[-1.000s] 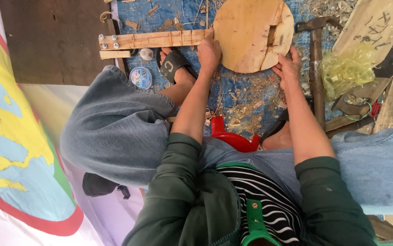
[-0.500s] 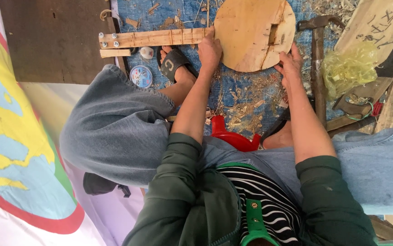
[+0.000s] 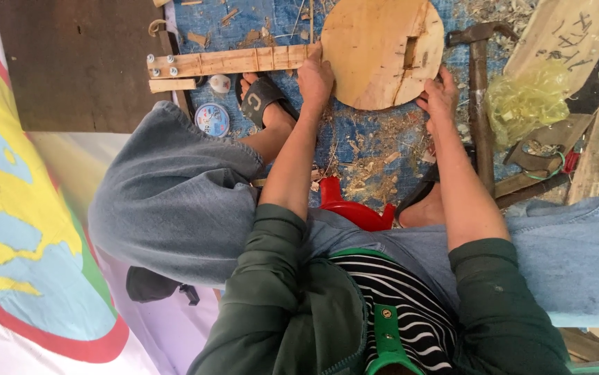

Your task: Assembling a wooden stringed instrument by hammering internal supports and fitting the neck to the body

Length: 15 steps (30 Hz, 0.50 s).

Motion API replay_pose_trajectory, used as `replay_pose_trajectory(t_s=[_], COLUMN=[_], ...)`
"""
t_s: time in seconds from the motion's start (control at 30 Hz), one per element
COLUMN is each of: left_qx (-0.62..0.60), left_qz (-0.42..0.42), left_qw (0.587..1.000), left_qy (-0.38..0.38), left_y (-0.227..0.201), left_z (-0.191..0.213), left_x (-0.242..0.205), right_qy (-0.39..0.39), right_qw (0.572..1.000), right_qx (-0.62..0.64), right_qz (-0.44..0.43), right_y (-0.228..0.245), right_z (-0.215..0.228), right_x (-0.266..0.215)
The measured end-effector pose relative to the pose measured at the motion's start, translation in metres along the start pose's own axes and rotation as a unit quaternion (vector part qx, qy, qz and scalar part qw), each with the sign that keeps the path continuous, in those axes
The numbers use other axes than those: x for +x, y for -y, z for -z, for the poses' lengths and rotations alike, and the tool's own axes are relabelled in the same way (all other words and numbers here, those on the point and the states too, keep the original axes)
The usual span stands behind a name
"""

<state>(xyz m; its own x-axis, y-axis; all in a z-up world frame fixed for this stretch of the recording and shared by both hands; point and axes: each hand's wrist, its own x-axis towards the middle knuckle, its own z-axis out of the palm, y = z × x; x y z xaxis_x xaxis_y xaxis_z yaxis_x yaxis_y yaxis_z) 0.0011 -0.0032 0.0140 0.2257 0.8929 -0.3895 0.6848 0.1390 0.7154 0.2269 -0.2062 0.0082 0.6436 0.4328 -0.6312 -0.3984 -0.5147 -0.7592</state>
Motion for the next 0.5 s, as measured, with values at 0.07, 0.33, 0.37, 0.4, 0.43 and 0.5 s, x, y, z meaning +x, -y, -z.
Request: replay_pose_trajectory(t_s=[0.07,0.33,0.37,0.4,0.43,0.5], left_qx=[0.010,0.032,0.039,0.044,0.044,0.046], left_qz=[0.007,-0.027,-0.027,-0.027,-0.030,-0.070], left_qw=[1.000,0.999,0.999,0.998,0.998,0.996], left_qy=[0.000,-0.020,-0.024,-0.030,-0.030,-0.043], left_y=[-0.013,-0.010,-0.009,-0.009,-0.005,0.000], left_z=[0.008,0.006,0.005,0.005,0.004,0.001], left_x=[-0.005,-0.008,-0.008,-0.005,-0.005,-0.004], right_qy=[-0.028,-0.098,-0.105,-0.111,-0.112,-0.095], right_qw=[0.999,0.994,0.993,0.993,0.993,0.995], right_qx=[-0.011,-0.009,-0.009,-0.009,-0.007,-0.004], right_qz=[0.014,0.054,0.047,0.043,0.045,0.006], right_y=[0.010,0.010,0.007,0.006,0.013,0.028], right_z=[0.002,0.027,0.029,0.029,0.028,0.027], right_x=[-0.008,-0.019,-0.020,-0.018,-0.029,-0.049])
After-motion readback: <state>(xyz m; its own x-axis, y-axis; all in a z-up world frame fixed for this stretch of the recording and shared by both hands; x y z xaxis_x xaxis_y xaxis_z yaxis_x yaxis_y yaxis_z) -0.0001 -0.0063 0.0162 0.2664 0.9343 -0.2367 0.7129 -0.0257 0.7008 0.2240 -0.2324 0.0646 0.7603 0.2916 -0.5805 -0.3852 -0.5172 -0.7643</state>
